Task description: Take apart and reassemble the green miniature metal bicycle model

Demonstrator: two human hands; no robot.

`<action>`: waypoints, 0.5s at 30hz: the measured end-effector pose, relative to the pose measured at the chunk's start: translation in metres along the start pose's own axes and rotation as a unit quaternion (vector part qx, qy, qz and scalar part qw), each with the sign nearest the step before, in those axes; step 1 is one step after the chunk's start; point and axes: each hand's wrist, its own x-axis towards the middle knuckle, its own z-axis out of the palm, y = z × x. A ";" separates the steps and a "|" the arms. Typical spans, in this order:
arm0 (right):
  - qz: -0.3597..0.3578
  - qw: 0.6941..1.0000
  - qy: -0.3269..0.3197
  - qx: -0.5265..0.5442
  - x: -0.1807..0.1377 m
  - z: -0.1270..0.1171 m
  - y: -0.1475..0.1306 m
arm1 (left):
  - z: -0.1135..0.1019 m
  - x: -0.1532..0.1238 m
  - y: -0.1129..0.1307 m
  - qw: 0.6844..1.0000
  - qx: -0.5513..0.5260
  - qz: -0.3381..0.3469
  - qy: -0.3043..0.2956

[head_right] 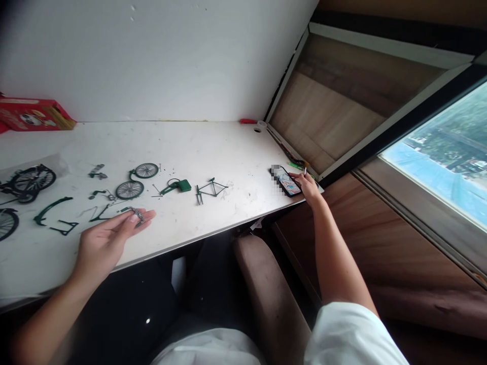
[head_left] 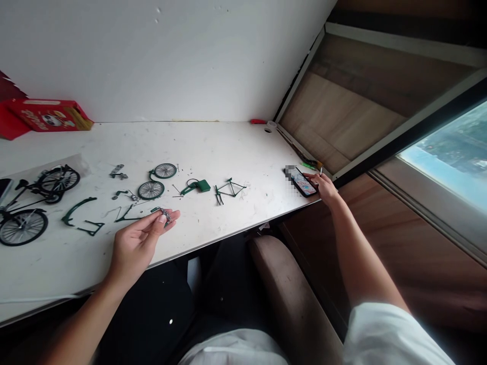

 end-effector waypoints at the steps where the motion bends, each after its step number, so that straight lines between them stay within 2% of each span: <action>1: -0.004 1.000 -0.001 0.000 0.000 0.001 0.001 | 0.000 0.000 -0.001 1.000 -0.003 0.002 0.001; 15: -0.060 0.997 0.007 -0.053 0.000 0.005 0.003 | -0.003 0.001 -0.004 1.000 -0.011 0.017 -0.009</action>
